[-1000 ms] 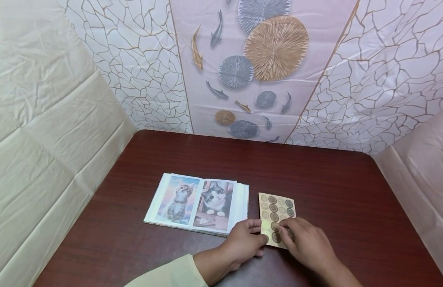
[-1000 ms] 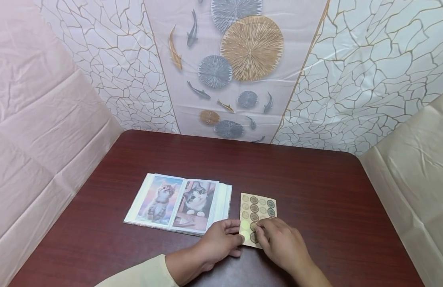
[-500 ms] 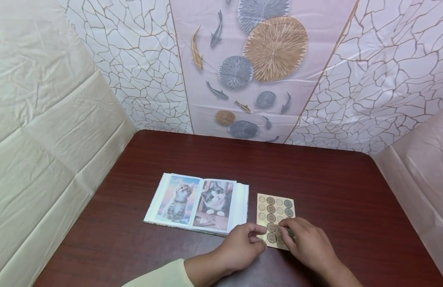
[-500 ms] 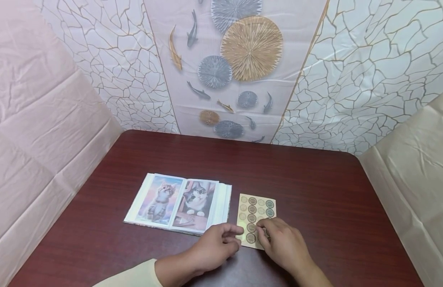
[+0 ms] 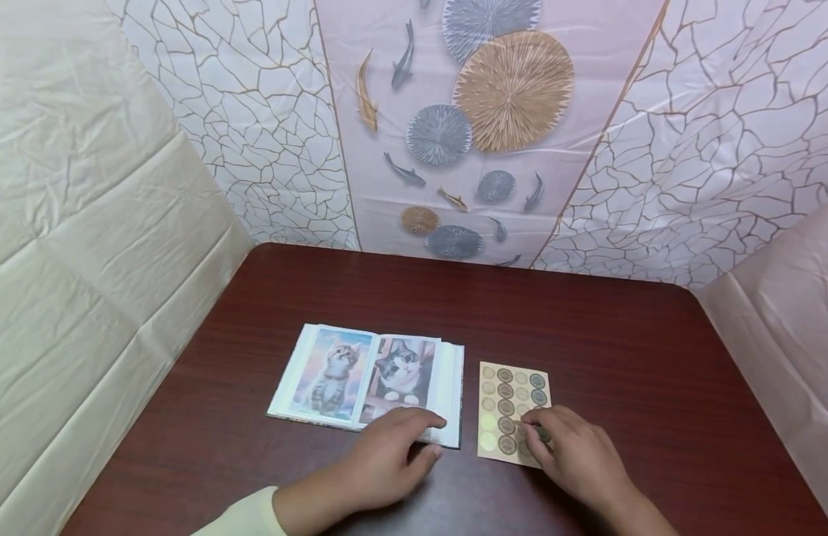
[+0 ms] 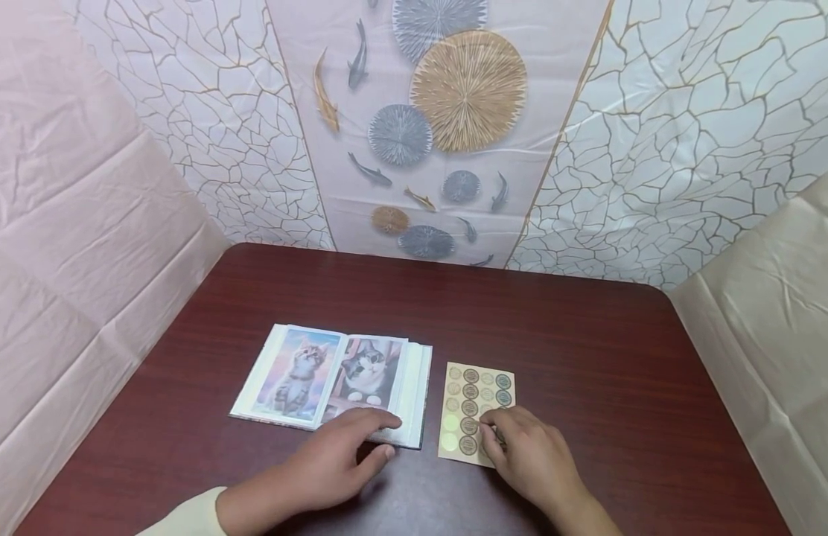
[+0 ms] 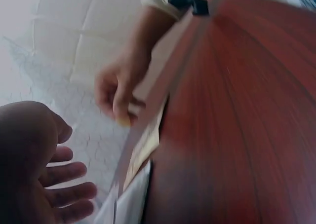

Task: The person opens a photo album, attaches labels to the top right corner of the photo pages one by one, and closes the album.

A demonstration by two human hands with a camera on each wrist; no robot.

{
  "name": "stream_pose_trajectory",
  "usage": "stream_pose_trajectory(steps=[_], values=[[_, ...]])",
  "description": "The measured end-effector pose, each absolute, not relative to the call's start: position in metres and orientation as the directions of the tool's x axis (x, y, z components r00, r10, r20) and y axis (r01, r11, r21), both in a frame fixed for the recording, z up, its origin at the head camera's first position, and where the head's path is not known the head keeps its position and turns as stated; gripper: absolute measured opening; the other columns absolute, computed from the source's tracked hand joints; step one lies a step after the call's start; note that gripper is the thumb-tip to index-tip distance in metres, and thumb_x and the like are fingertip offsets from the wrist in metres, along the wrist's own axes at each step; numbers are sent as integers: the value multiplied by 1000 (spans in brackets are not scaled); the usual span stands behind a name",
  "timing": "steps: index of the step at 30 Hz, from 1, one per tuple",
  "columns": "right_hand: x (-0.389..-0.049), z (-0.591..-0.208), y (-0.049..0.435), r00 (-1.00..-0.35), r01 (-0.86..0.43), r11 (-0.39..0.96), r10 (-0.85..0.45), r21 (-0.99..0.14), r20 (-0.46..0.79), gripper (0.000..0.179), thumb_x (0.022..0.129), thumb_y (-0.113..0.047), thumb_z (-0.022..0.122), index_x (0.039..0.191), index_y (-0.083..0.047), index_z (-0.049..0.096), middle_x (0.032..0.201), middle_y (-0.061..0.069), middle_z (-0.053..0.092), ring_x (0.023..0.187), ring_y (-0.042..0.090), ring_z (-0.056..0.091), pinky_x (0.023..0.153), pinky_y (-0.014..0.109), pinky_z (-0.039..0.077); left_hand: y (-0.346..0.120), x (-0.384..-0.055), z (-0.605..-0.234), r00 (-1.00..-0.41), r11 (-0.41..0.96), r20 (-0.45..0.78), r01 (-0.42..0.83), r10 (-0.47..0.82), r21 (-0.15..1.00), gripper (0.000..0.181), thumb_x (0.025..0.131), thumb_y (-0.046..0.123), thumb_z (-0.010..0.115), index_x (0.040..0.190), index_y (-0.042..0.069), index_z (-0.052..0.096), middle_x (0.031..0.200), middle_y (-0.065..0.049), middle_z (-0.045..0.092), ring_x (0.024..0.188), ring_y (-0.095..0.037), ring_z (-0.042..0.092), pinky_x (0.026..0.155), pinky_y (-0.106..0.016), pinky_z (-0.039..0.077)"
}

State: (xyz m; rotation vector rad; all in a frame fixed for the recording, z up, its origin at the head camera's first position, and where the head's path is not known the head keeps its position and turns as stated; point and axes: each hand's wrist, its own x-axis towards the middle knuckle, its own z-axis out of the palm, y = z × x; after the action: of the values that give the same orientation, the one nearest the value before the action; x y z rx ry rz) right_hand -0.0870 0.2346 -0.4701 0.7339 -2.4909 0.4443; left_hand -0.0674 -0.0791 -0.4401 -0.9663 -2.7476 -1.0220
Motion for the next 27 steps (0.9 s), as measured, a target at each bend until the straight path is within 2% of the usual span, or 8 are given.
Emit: stream_pose_trajectory(steps=[4,9,13,17,21,27], values=[[-87,-470,235,-729,-574,803,-409,-164,548,16,78,-16,79,93,-19,74,88,-8,70,65,0,55,46,23,44,-103,-73,-449,-781,661,306,625,545,416,33,97,29,70,125,11,68,130,-1,66,126,-20,57,107,-44,45],[-87,-470,238,-737,-565,808,-400,-171,545,12,81,-17,75,92,-18,73,89,-7,70,64,-2,51,46,22,42,-132,-76,-463,-825,766,286,561,488,314,49,93,38,74,132,9,66,144,-10,57,140,-31,46,114,-50,37],[-88,-470,240,-743,-556,813,-392,-174,542,11,82,-19,74,92,-19,73,88,-7,70,63,-3,50,45,23,42,-146,-76,-472,-877,827,189,481,443,293,69,96,49,68,147,6,55,158,-13,43,149,-33,32,119,-51,29],[-89,-469,238,-733,-564,810,-402,-160,549,11,81,-19,75,92,-19,73,88,-7,71,66,1,56,46,25,45,-155,-73,-478,-898,858,88,437,430,270,81,98,57,60,157,7,40,165,-13,29,153,-33,21,121,-55,21],[-92,-467,237,-706,-590,795,-421,-143,570,12,82,-19,75,94,-19,73,89,-6,72,68,5,60,45,27,46,-161,-70,-478,-897,865,8,428,441,262,84,99,60,56,161,9,32,168,-13,22,155,-34,14,122,-58,15],[-102,-463,230,-671,-629,765,-445,-138,593,9,89,-22,68,95,-18,73,89,-6,72,69,10,64,45,28,46,-167,-68,-477,-889,869,-82,415,450,269,84,99,63,51,163,13,28,170,-8,17,156,-33,8,122,-58,9]])
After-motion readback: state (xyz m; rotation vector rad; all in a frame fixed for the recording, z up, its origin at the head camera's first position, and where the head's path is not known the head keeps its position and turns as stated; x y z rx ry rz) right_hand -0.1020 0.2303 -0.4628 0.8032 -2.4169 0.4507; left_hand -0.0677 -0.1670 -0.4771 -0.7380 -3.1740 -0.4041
